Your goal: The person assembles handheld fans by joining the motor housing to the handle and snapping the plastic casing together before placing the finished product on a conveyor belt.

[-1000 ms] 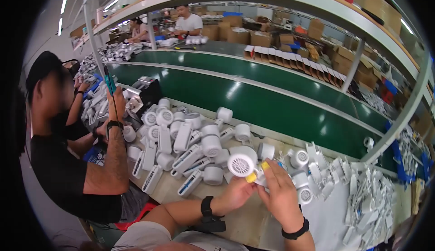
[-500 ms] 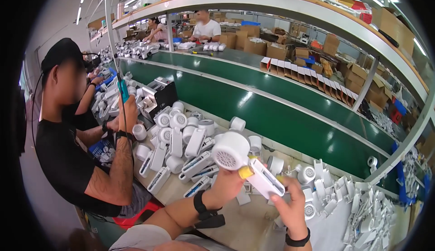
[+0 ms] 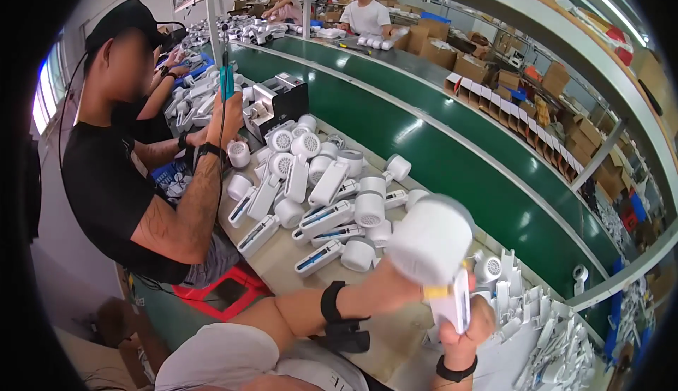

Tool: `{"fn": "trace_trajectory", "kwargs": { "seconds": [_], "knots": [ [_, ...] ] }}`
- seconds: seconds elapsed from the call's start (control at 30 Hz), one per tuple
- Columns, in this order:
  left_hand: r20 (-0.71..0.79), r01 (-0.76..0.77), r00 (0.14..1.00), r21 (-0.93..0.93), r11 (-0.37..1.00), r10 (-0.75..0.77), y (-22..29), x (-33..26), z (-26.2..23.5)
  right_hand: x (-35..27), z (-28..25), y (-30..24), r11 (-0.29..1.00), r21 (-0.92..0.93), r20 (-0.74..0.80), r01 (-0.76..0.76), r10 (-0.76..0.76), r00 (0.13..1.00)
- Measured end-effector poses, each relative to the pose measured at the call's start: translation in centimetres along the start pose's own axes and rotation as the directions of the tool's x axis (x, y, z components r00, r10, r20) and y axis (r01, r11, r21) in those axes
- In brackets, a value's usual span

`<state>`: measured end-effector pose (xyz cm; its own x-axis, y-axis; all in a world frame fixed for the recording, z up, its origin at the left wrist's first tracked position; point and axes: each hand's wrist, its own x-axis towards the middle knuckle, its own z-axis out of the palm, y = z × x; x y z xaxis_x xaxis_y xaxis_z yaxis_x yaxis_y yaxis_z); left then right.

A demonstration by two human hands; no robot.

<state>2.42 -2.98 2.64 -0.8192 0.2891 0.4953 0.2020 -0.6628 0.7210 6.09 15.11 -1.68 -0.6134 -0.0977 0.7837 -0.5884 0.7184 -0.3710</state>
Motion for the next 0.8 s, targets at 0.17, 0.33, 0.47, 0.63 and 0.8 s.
{"fn": "trace_trajectory", "kwargs": {
  "seconds": [0.17, 0.33, 0.47, 0.63, 0.8],
  "knots": [
    [0.030, -0.007, 1.000, 0.459, 0.889, -0.008, 1.5, 5.0, -6.2, 2.2, 0.2, -2.5, 0.921, 0.200, 0.346, -0.335, 0.254, 0.903],
    [0.037, 0.012, 0.950, 0.988, -0.153, 0.310, 10.3, 13.8, -18.2, 2.4, -0.9, -2.6, 0.947, 0.134, 0.343, -0.293, 0.233, 0.910],
    [-0.070, 0.211, 0.974, 0.640, -0.739, 0.217, 12.4, 15.1, -27.9, 2.3, -0.3, -2.2, 0.968, 0.037, 0.410, -0.250, 0.213, 0.887],
    [-0.291, 0.377, 0.922, 0.532, -0.759, 0.254, 9.8, 15.6, -36.4, 0.7, -2.1, -1.0, 0.972, -0.131, 0.479, -0.195, 0.234, 0.846],
    [-0.431, 0.442, 0.882, 0.622, -0.646, 0.188, 12.0, 12.2, -39.6, 0.7, -3.2, 0.3, 0.975, -0.187, 0.560, -0.121, 0.207, 0.802]
  ]
}}
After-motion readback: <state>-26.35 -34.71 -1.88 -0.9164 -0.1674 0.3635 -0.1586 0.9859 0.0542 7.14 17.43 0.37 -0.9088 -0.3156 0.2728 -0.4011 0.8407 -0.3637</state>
